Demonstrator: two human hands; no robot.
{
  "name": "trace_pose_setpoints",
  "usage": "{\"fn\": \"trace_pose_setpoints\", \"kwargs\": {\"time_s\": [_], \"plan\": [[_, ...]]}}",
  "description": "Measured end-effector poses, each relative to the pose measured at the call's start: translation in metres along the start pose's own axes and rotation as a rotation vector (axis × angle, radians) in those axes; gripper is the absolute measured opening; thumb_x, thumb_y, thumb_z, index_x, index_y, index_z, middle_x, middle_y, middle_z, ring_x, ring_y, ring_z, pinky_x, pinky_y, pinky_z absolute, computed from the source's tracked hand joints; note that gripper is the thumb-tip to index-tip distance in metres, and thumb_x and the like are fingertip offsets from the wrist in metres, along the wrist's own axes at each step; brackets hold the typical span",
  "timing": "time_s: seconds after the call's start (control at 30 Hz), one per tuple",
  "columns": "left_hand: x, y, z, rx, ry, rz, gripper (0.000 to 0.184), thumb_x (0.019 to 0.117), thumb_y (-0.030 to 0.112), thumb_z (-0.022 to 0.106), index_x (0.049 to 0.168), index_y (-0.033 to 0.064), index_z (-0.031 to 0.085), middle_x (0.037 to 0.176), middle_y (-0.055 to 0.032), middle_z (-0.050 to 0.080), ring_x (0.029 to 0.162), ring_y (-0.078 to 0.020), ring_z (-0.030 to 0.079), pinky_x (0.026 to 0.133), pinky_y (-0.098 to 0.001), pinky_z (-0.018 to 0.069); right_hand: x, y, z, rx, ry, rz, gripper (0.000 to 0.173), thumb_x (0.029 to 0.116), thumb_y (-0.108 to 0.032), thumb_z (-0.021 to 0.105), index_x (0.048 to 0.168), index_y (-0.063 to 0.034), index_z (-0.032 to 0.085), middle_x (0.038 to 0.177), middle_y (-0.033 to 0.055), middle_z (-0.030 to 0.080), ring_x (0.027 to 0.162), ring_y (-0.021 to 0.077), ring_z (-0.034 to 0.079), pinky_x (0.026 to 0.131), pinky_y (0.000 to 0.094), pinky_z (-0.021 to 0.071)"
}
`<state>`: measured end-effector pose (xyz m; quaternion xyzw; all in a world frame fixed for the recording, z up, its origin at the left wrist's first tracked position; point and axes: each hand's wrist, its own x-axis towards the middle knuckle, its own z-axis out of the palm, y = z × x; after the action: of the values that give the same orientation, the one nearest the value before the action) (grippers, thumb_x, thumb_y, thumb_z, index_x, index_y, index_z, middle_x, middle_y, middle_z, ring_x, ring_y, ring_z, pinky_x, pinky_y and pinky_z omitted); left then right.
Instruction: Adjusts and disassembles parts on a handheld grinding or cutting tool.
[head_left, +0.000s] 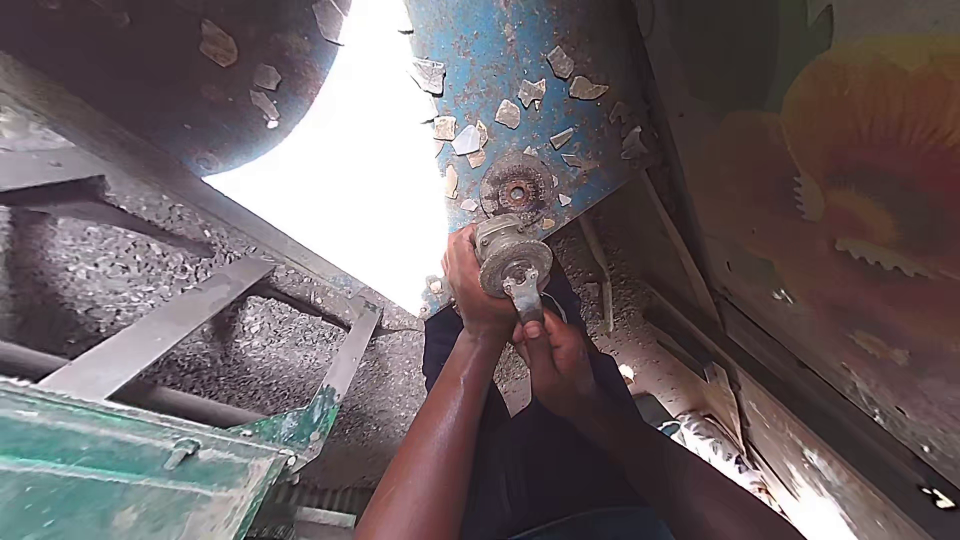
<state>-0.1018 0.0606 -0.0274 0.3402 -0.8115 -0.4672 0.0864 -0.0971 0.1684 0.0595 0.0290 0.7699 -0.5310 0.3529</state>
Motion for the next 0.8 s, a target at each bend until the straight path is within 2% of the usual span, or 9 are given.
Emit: {"fn": "trace_pose_setpoints", "kwargs": {"time_s": [0.13, 0.23, 0.4, 0.43, 0.53, 0.6, 0.7, 0.8], "plan": [[0.001, 0.003, -0.002, 0.003, -0.021, -0.022, 0.071, 0.0700, 0.049, 0.084, 0.118, 0.0018, 0.061, 0.111, -0.0140, 0.066, 0.105, -0.0251, 0.063, 0.096, -0.0458, 0.0487, 0.005, -0.001, -0.008, 0.065, -0.097, 0.029, 0.034, 0.1101, -0.025, 0.041, 0.091, -0.0054, 0.060, 0.067, -0.0076, 0.052, 0.055, -0.0032, 0.047, 0.052, 0.0163, 0.0434], [0.001, 0.004, 0.000, -0.014, 0.010, -0.026, 0.066, 0.0715, 0.048, 0.080, 0.116, 0.0029, 0.062, 0.106, -0.0130, 0.065, 0.100, -0.0248, 0.062, 0.090, -0.0442, 0.0483, 0.009, 0.000, -0.010, 0.121, -0.117, 0.027, 0.034, 0.1097, -0.025, 0.043, 0.087, -0.0059, 0.060, 0.068, -0.0062, 0.055, 0.056, -0.0006, 0.053, 0.052, 0.0191, 0.0493], [-0.003, 0.003, 0.001, 0.002, 0.027, -0.028, 0.064, 0.0707, 0.043, 0.081, 0.115, 0.0007, 0.063, 0.111, -0.0149, 0.067, 0.109, -0.0257, 0.062, 0.101, -0.0436, 0.0467, 0.007, 0.000, -0.012, 0.220, -0.148, 0.033, 0.033, 0.1104, -0.023, 0.042, 0.087, -0.0068, 0.060, 0.070, -0.0056, 0.063, 0.059, 0.0041, 0.063, 0.057, 0.0240, 0.0584], [-0.004, 0.003, 0.002, 0.009, 0.035, -0.018, 0.063, 0.0722, 0.044, 0.080, 0.115, 0.0003, 0.062, 0.111, -0.0152, 0.067, 0.109, -0.0260, 0.062, 0.101, -0.0437, 0.0463, 0.007, 0.000, -0.012, 0.218, -0.147, 0.030, 0.035, 0.1110, -0.025, 0.042, 0.088, -0.0068, 0.060, 0.072, -0.0055, 0.065, 0.060, 0.0028, 0.063, 0.056, 0.0216, 0.0565], [-0.004, 0.003, 0.004, 0.004, 0.054, 0.009, 0.060, 0.0764, 0.045, 0.076, 0.113, -0.0004, 0.062, 0.108, -0.0157, 0.067, 0.106, -0.0260, 0.063, 0.098, -0.0437, 0.0473, 0.004, 0.000, -0.007, 0.154, -0.066, 0.021, 0.038, 0.1105, -0.035, 0.043, 0.086, -0.0096, 0.058, 0.069, -0.0102, 0.054, 0.058, -0.0049, 0.049, 0.054, 0.0142, 0.0436], [-0.003, 0.001, 0.004, -0.003, 0.051, 0.010, 0.058, 0.0790, 0.047, 0.074, 0.111, 0.0004, 0.063, 0.104, -0.0147, 0.067, 0.101, -0.0247, 0.063, 0.094, -0.0430, 0.0481, 0.003, 0.001, -0.003, 0.113, -0.023, 0.022, 0.041, 0.1097, -0.040, 0.044, 0.085, -0.0108, 0.058, 0.068, -0.0114, 0.052, 0.058, -0.0070, 0.046, 0.054, 0.0127, 0.0411], [-0.002, 0.005, 0.004, 0.020, 0.033, -0.002, 0.055, 0.0797, 0.048, 0.073, 0.108, 0.0026, 0.060, 0.098, -0.0131, 0.065, 0.094, -0.0242, 0.062, 0.090, -0.0425, 0.0475, 0.002, 0.000, -0.009, 0.057, -0.039, 0.020, 0.045, 0.1092, -0.045, 0.042, 0.087, -0.0096, 0.059, 0.068, -0.0101, 0.053, 0.057, -0.0073, 0.047, 0.053, 0.0122, 0.0419], [-0.003, 0.007, 0.004, -0.007, 0.049, -0.016, 0.054, 0.0783, 0.046, 0.074, 0.107, 0.0015, 0.061, 0.097, -0.0136, 0.065, 0.093, -0.0227, 0.063, 0.086, -0.0368, 0.0527, 0.002, -0.001, -0.016, -0.030, -0.086, 0.003, 0.049, 0.1098, -0.046, 0.037, 0.087, -0.0077, 0.058, 0.068, -0.0074, 0.053, 0.058, -0.0073, 0.049, 0.054, 0.0118, 0.0442]]}}
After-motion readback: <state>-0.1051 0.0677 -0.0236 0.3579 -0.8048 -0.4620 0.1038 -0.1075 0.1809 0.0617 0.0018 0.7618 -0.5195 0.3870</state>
